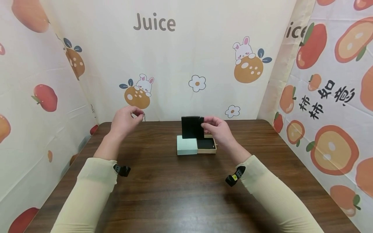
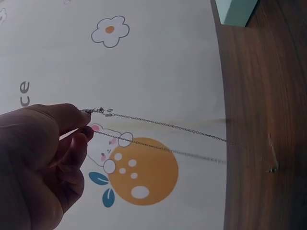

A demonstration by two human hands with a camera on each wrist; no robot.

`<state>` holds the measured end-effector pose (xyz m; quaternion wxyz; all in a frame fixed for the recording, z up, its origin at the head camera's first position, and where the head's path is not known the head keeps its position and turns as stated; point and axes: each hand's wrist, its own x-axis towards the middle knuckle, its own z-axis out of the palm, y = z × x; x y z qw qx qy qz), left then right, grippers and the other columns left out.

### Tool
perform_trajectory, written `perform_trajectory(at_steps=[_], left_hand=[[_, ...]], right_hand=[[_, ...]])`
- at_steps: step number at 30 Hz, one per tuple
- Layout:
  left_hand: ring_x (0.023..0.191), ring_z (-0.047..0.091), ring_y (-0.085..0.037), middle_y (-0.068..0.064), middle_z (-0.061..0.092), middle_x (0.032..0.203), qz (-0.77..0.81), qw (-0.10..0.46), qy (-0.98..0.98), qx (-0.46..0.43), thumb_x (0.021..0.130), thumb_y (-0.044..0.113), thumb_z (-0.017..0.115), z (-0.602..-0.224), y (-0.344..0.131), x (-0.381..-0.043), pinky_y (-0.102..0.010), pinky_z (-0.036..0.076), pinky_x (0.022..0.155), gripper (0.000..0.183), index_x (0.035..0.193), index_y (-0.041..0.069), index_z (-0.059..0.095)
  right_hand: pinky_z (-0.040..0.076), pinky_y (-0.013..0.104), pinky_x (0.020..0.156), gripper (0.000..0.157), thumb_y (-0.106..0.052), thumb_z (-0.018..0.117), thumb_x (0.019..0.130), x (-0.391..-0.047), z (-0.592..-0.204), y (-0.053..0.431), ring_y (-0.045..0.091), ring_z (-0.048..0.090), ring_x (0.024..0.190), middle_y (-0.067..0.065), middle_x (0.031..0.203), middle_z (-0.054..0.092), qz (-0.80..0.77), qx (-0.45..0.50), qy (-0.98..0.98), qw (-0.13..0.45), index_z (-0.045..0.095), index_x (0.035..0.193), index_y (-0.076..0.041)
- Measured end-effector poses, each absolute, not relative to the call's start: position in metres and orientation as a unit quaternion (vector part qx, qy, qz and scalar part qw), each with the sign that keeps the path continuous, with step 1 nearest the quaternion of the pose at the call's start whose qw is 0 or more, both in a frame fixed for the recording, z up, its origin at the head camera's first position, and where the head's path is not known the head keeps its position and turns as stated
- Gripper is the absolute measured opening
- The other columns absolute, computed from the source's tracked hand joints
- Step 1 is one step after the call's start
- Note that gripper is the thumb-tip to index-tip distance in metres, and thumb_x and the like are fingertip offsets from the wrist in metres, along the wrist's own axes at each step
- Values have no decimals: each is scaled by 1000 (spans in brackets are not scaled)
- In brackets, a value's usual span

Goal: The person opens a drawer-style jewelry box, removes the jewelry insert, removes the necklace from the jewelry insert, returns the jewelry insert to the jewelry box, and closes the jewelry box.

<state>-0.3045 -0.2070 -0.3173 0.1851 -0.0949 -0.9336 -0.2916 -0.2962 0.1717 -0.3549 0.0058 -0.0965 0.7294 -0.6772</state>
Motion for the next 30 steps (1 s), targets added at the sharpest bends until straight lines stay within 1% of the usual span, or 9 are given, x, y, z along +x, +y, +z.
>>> perform_trajectory(at_steps=[4, 9, 12, 15, 20, 24, 27, 30], left_hand=[[104, 65, -36, -19, 77, 118, -289, 163, -937, -104, 106, 16, 72, -322, -208, -306, -54, 59, 93, 19, 117, 3, 81], [108, 65, -37, -20, 77, 117, -287, 99, -947, -107, 107, 15, 72, -333, -212, -311, -56, 60, 100, 19, 119, 2, 81], [106, 67, -37, -21, 77, 118, -281, 59, -952, -104, 108, 13, 69, -344, -213, -313, -56, 60, 101, 19, 120, 2, 79], [105, 67, -36, -22, 77, 119, -272, 36, -956, -104, 110, 12, 66, -356, -214, -316, -56, 60, 101, 19, 120, 0, 78], [102, 67, -34, -23, 77, 120, -255, 10, -962, -99, 111, 10, 63, -376, -215, -318, -54, 60, 97, 20, 120, 0, 78], [98, 68, -31, -21, 76, 113, -253, -10, -962, -101, 109, 8, 65, -390, -217, -319, -50, 60, 89, 17, 118, -1, 76], [93, 67, -30, -18, 73, 107, -253, -29, -962, -95, 106, 7, 67, -402, -219, -322, -45, 58, 82, 16, 119, -2, 72], [91, 65, -28, -15, 71, 105, -247, -44, -964, -90, 105, 7, 69, -412, -219, -325, -42, 56, 80, 17, 120, -2, 70]], right_hand=[[61, 19, 85, 23, -9, 71, 105, -297, -356, 172, 12, 67, 92, -3, 108, 72, -675, -100, 731, 1, 67, 126, -1], [61, 20, 87, 23, -11, 72, 105, -297, -356, 173, 13, 67, 95, -3, 109, 72, -670, -96, 736, -2, 68, 126, -2], [61, 20, 86, 23, -10, 72, 105, -297, -355, 173, 13, 68, 95, -3, 109, 72, -673, -94, 734, -2, 68, 126, -1], [61, 20, 85, 23, -9, 72, 105, -297, -355, 172, 13, 68, 94, -3, 109, 72, -674, -93, 733, -3, 68, 125, -1], [61, 20, 85, 23, -10, 71, 105, -297, -356, 173, 14, 68, 93, -2, 109, 72, -675, -96, 732, -2, 67, 126, -1], [61, 20, 86, 23, -10, 71, 105, -297, -356, 174, 15, 67, 93, -2, 109, 71, -675, -96, 732, 0, 67, 126, -1], [61, 20, 86, 23, -11, 71, 106, -297, -357, 175, 14, 67, 92, -3, 109, 71, -675, -95, 732, 0, 67, 126, -1], [61, 20, 85, 22, -10, 71, 106, -297, -356, 175, 13, 66, 90, -2, 109, 72, -677, -97, 730, -1, 67, 126, -1]])
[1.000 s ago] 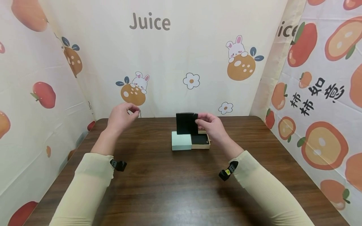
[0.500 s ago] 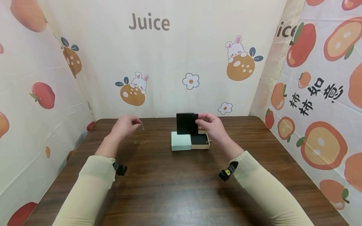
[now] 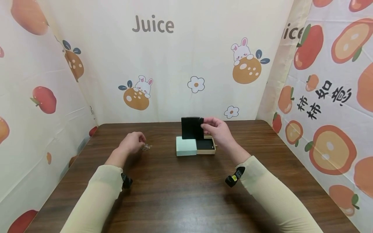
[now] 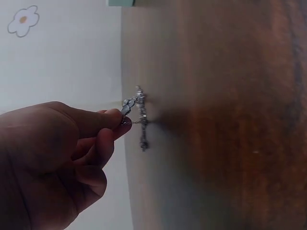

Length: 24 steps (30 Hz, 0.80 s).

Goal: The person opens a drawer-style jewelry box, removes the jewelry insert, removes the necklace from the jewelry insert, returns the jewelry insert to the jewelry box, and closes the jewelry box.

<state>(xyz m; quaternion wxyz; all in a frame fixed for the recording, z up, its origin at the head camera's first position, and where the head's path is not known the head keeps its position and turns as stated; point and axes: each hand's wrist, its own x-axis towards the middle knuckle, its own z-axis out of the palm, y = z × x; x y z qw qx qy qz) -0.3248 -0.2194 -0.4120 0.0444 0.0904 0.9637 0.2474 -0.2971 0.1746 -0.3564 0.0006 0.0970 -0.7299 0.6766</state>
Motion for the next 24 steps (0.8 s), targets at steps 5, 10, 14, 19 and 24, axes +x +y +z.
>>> perform_trajectory(at_steps=[5, 10, 14, 19, 24], left_hand=[[90, 65, -27, -14, 71, 103, 234, 52, 967, 89, 103, 8, 72, -424, -222, -326, -43, 56, 81, 15, 116, 0, 70], [88, 64, -27, -13, 71, 101, 239, 59, 966, 82, 104, 10, 72, -426, -223, -325, -43, 57, 81, 11, 112, 2, 73], [89, 65, -27, -13, 73, 102, 232, 52, 968, 85, 105, 13, 72, -425, -223, -324, -44, 58, 82, 14, 112, 2, 75], [95, 68, -28, -16, 76, 110, 227, 37, 969, 91, 105, 19, 71, -423, -219, -325, -50, 60, 90, 22, 118, 2, 76], [118, 71, -38, -24, 73, 133, 231, 28, 967, 105, 107, 23, 69, -422, -207, -323, -57, 59, 105, 40, 139, -1, 69]], right_hand=[[61, 20, 85, 20, -10, 71, 107, -297, -356, 174, 13, 66, 91, -2, 110, 72, 676, 97, -730, 2, 67, 125, -2], [61, 20, 86, 19, -11, 71, 107, -298, -357, 176, 13, 66, 93, -1, 111, 73, 672, 93, -734, 1, 68, 124, -4], [61, 20, 86, 20, -11, 70, 107, -298, -355, 176, 14, 66, 94, 0, 112, 72, 671, 93, -736, 1, 68, 126, -4], [61, 20, 86, 22, -10, 70, 107, -296, -354, 176, 14, 67, 95, -1, 112, 72, 672, 92, -735, 2, 67, 127, -1], [61, 20, 86, 24, -10, 70, 107, -295, -353, 176, 14, 67, 96, -2, 111, 71, 672, 94, -734, 3, 66, 128, 0]])
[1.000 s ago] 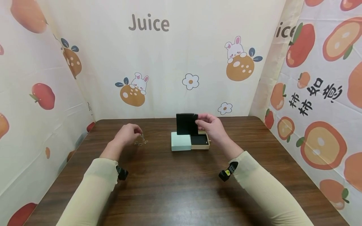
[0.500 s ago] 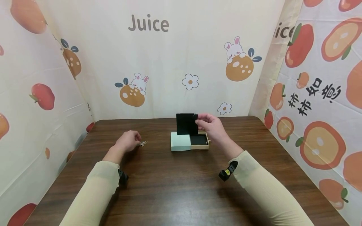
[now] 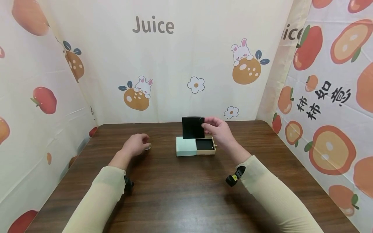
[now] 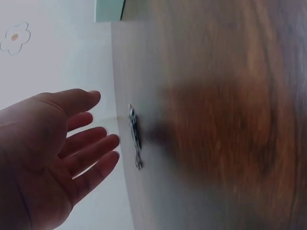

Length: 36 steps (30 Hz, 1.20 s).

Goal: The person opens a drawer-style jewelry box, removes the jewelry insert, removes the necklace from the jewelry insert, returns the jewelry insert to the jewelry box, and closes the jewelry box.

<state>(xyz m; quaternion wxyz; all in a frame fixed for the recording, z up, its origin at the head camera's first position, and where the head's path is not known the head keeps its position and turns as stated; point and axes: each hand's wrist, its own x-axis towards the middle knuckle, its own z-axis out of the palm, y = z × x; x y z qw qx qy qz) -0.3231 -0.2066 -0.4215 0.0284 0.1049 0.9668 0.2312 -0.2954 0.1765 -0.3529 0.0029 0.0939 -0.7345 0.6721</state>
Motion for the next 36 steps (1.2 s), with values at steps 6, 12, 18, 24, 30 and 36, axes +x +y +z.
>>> perform_trajectory(at_steps=[6, 12, 18, 24, 30, 36], left_hand=[[157, 44, -49, -30, 46, 168, 234, 34, 960, 151, 108, 27, 70, -424, -186, -323, -65, 40, 127, 64, 162, 0, 49], [166, 29, -48, -26, 27, 179, 232, 62, 951, 193, 104, 33, 77, -428, -165, -319, -68, 33, 130, 80, 170, 7, 39], [166, 30, -45, -22, 22, 182, 245, 83, 941, 218, 102, 32, 81, -432, -146, -314, -66, 36, 130, 86, 172, 13, 36], [167, 30, -43, -21, 22, 183, 249, 84, 930, 256, 103, 30, 79, -435, -128, -310, -62, 35, 132, 81, 171, 13, 39], [164, 39, -39, -16, 29, 181, 235, 60, 925, 291, 107, 26, 74, -437, -112, -307, -57, 39, 131, 66, 167, 14, 49], [161, 45, -35, -13, 41, 176, 220, 57, 929, 291, 108, 21, 72, -435, -104, -306, -53, 40, 130, 55, 161, 13, 57]], right_hand=[[62, 25, 92, 25, -12, 71, 106, -297, -356, 179, 15, 67, 97, -1, 113, 71, 670, 87, -737, 0, 66, 129, -1], [61, 22, 90, 26, -13, 70, 107, -298, -357, 180, 13, 66, 94, -2, 114, 71, 675, 86, -733, -2, 66, 130, -1], [61, 19, 85, 23, -10, 69, 107, -297, -358, 180, 12, 66, 93, -1, 112, 70, 677, 85, -731, -1, 66, 128, -1], [61, 18, 85, 23, -10, 70, 107, -298, -361, 181, 12, 66, 92, 0, 113, 70, 679, 82, -729, -3, 66, 128, -2], [61, 18, 86, 25, -10, 69, 107, -298, -362, 183, 12, 66, 94, -1, 113, 70, 678, 80, -731, -4, 65, 130, 0], [61, 20, 86, 24, -11, 70, 107, -299, -361, 184, 12, 65, 92, -1, 113, 71, 679, 76, -731, -4, 66, 129, -1]])
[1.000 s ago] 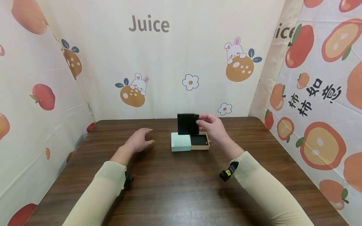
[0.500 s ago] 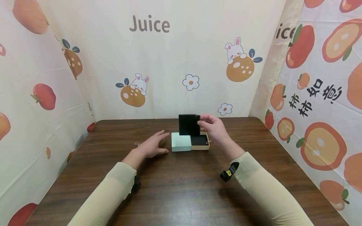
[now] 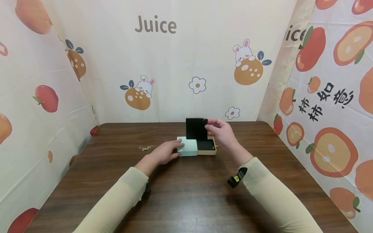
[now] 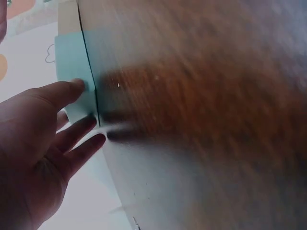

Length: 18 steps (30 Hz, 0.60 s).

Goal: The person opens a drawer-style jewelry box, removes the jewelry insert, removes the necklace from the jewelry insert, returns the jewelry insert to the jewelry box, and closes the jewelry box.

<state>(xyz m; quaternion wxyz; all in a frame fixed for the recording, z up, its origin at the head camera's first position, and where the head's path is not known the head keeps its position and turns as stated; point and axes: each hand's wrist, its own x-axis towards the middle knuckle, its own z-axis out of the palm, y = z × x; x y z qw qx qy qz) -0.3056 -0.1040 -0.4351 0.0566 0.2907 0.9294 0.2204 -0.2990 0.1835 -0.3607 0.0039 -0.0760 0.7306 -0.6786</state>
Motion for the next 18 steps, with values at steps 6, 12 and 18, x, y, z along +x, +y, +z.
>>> perform_trajectory(at_steps=[6, 12, 18], left_hand=[[158, 49, -34, -15, 45, 174, 226, 56, 927, 292, 108, 14, 71, -434, -103, -306, -52, 43, 129, 53, 159, 10, 59], [156, 52, -34, -15, 46, 173, 236, 61, 929, 280, 107, 13, 73, -434, -101, -308, -51, 44, 127, 52, 158, 11, 61], [157, 51, -33, -14, 44, 174, 237, 66, 930, 273, 107, 13, 73, -436, -99, -308, -50, 44, 128, 53, 159, 11, 59]], right_hand=[[61, 23, 90, 24, -14, 70, 108, -303, -359, 186, 12, 66, 92, -3, 113, 71, -669, -71, 740, -1, 67, 130, -4], [62, 25, 90, 22, -12, 69, 107, -306, -358, 187, 9, 66, 92, -7, 107, 72, -671, -73, 738, -4, 67, 128, -4], [61, 18, 88, 26, -12, 68, 108, -311, -364, 192, 9, 67, 100, -5, 113, 72, -671, -62, 738, -1, 65, 131, -1]])
